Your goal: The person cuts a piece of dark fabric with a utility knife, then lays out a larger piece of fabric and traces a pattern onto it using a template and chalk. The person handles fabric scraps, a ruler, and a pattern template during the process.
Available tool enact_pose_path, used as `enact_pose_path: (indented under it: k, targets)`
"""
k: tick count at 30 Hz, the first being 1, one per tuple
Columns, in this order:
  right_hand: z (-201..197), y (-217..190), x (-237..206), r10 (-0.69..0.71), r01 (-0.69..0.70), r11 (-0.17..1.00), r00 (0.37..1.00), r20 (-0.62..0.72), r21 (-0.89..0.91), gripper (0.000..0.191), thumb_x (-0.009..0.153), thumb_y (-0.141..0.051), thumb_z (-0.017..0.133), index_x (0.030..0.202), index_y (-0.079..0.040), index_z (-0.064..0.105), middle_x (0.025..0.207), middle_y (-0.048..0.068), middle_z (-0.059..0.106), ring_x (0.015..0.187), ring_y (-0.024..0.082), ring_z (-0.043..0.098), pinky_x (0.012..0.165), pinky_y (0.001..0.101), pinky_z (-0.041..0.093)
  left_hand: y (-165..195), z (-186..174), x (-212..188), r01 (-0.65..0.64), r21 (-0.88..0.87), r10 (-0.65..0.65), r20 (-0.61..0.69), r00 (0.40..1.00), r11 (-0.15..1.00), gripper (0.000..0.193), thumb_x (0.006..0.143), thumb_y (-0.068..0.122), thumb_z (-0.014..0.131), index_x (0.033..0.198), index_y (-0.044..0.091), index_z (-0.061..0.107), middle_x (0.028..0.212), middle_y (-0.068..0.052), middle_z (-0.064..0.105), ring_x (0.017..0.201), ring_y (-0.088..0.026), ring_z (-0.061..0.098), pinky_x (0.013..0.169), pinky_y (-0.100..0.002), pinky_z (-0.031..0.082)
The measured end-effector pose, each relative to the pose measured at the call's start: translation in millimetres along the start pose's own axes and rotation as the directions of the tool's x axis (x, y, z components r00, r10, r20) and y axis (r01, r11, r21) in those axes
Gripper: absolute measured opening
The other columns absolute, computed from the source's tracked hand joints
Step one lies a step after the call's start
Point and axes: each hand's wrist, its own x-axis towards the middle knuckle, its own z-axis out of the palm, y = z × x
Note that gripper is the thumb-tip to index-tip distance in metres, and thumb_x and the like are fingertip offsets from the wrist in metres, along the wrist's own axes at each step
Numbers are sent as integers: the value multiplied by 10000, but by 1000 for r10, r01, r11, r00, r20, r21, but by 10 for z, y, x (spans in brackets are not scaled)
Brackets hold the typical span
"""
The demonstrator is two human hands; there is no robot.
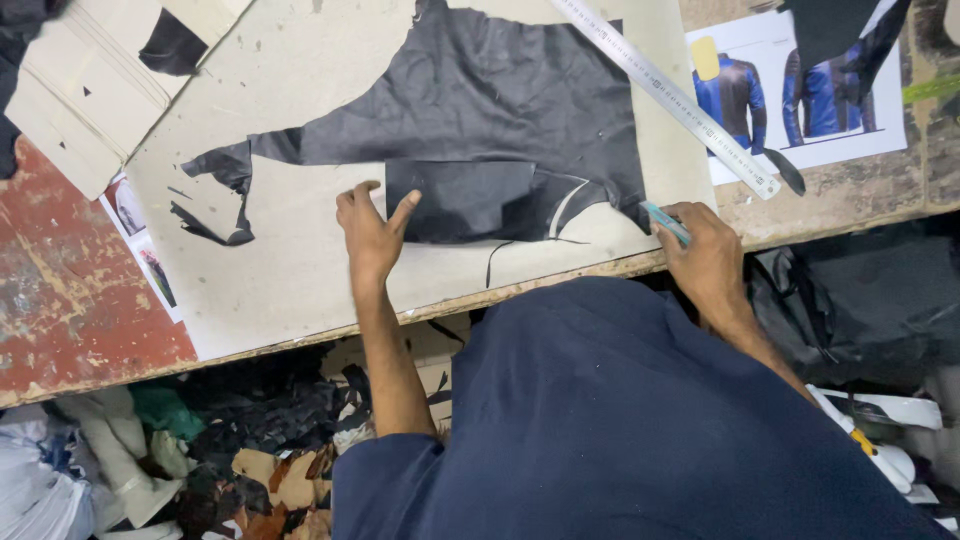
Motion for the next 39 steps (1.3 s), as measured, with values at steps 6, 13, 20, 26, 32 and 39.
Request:
enact_pose_path:
  k: [6, 13, 20, 26, 32, 39]
  targets:
    - [-93, 3, 252, -55, 46, 995, 993, 105, 85, 213, 915, -120, 779, 1094, -19, 725, 1056, 151, 715, 920, 309, 728, 764, 395, 579, 350, 101, -47, 55, 141, -49, -46, 998, 989, 357, 862, 211, 814, 1090, -21, 665, 1006, -241, 667, 918, -413, 637, 776, -484, 511]
    - [-32, -536, 434, -519, 380, 726, 849, 95, 572, 777, 715, -241, 905, 1376, -2, 574, 1432, 238, 606, 782, 165, 767, 653, 261, 645, 1635, -1004, -1071, -686, 46, 664, 212, 717, 726, 157, 898, 87, 727, 1051, 85, 765, 930, -100, 756, 752, -212, 728, 650, -321, 563]
    - [-238, -755, -58, -769, 590, 460, 639, -35, 663, 697, 766, -273, 920, 1303, 53, 617, 1059, 134, 771, 844, 202, 790, 709, 300, 644, 2110, -1079, -983, -767, -283, 817, 194, 543, 576, 216, 850, 56, 768, 1062, 98, 756, 986, -32, 761, 850, -178, 738, 718, -310, 571]
    - [-347, -631, -595, -183, 218, 824, 976, -119, 523, 622, 835, -208, 832, 1339, 69, 596, 1055, 156, 769, 893, 243, 777, 791, 310, 617, 2432, -362, -859, -701, -515, 863, 192, 467, 494, 304, 803, -10, 774, 1095, 72, 742, 1004, -54, 743, 940, -218, 729, 807, -328, 580]
    - [-326, -331, -1033, 243, -96, 895, 924, -296, 435, 217, 965, -142, 740, 1109, 18, 715, 958, 141, 774, 821, 186, 753, 707, 339, 581, 2483, 797, -868, -527, -643, 811, 280, 514, 556, 514, 819, 137, 867, 1279, 56, 655, 1139, -122, 723, 1064, -259, 696, 942, -361, 535]
    - [-615, 574, -1656, 449, -162, 854, 707, -547, 494, 368, 1029, -207, 704, 1249, 74, 614, 1187, 137, 695, 1088, 224, 663, 972, 355, 524, 1425, 1851, 470, -681, -153, 698, 159, 698, 716, 848, 1039, 329, 742, 1644, -22, 264, 1723, -269, 220, 1618, -414, 158, 1317, -504, 116]
